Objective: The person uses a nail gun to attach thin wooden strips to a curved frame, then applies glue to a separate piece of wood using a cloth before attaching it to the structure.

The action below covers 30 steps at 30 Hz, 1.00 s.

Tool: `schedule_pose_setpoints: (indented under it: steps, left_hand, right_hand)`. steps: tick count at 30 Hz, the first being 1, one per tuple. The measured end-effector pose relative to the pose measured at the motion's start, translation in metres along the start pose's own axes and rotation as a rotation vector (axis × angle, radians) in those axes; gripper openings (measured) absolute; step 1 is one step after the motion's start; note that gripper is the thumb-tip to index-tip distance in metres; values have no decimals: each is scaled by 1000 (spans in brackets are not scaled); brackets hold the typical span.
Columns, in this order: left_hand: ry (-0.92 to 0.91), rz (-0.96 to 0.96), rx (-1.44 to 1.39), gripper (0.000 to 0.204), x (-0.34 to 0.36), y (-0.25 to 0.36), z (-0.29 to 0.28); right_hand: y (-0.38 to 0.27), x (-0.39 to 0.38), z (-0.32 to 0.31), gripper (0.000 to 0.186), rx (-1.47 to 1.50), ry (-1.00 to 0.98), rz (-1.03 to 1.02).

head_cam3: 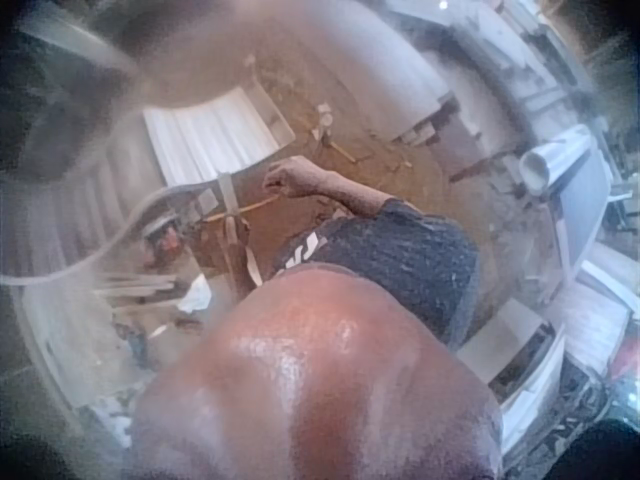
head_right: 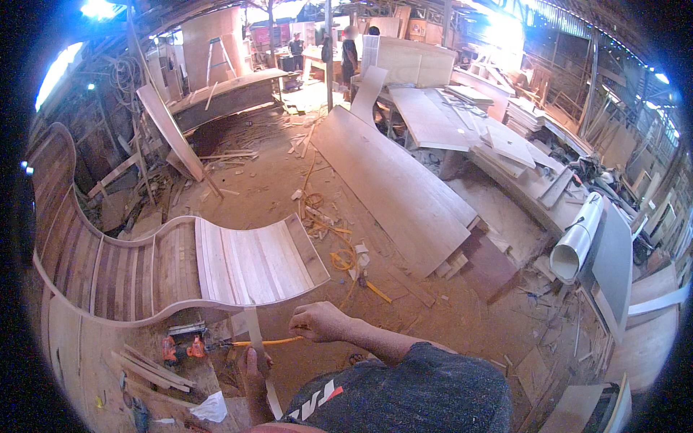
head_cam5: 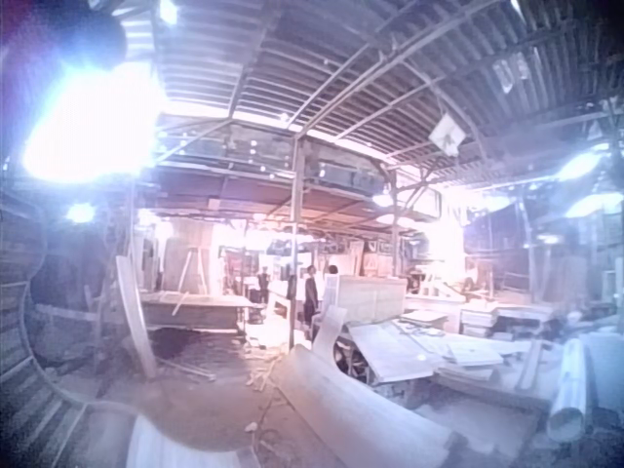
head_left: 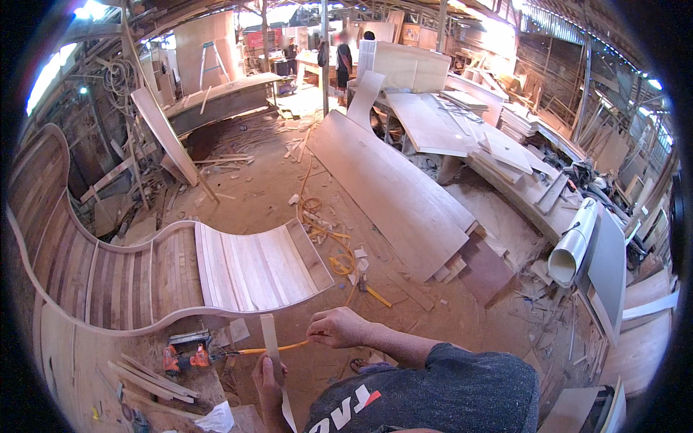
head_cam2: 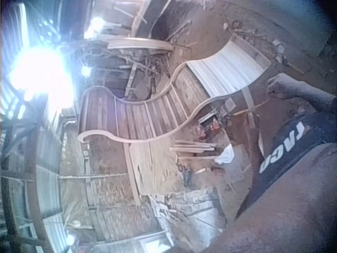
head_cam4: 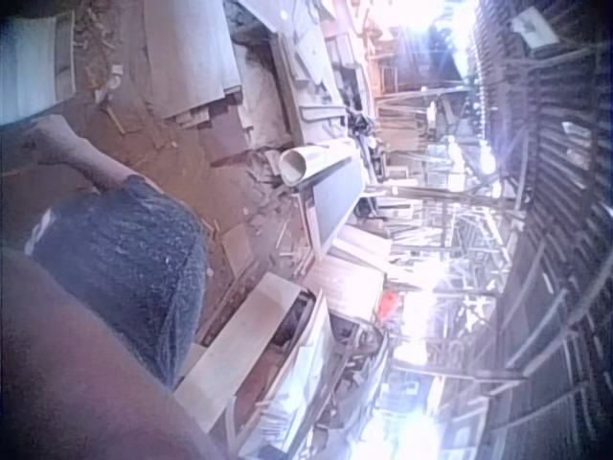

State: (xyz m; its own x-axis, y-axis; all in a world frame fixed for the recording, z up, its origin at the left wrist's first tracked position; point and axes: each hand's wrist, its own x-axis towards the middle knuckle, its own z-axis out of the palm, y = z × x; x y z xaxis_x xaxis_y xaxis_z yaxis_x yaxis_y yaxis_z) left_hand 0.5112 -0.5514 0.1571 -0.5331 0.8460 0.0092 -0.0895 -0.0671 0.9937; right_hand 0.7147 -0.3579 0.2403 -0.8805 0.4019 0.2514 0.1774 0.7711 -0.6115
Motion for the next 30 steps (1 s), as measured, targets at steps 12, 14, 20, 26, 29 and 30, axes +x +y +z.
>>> schedule_pose_setpoints:
  steps: [12, 14, 20, 26, 29, 30]
  left_hand:
    - [23, 11, 30, 41, -2, 16, 5]
    - [13, 6, 23, 42, -1, 12, 4]
    - [16, -2, 50, 44, -2, 19, 6]
    - [36, -14, 37, 43, -2, 14, 4]
    - [50, -9, 16, 42, -3, 15, 5]
    - [50, -10, 16, 42, -3, 15, 5]
  right_hand:
    - [-1, 0, -3, 16, -16, -26, -10]
    - [0, -1, -2, 16, -18, -34, -4]
    - [3, -1, 0, 16, -37, -39, -6]
    - [3, -1, 1, 17, -45, -55, 10]
    - [4, -1, 2, 17, -43, -63, 14]
    - [4, -1, 2, 17, -31, -51, 10]
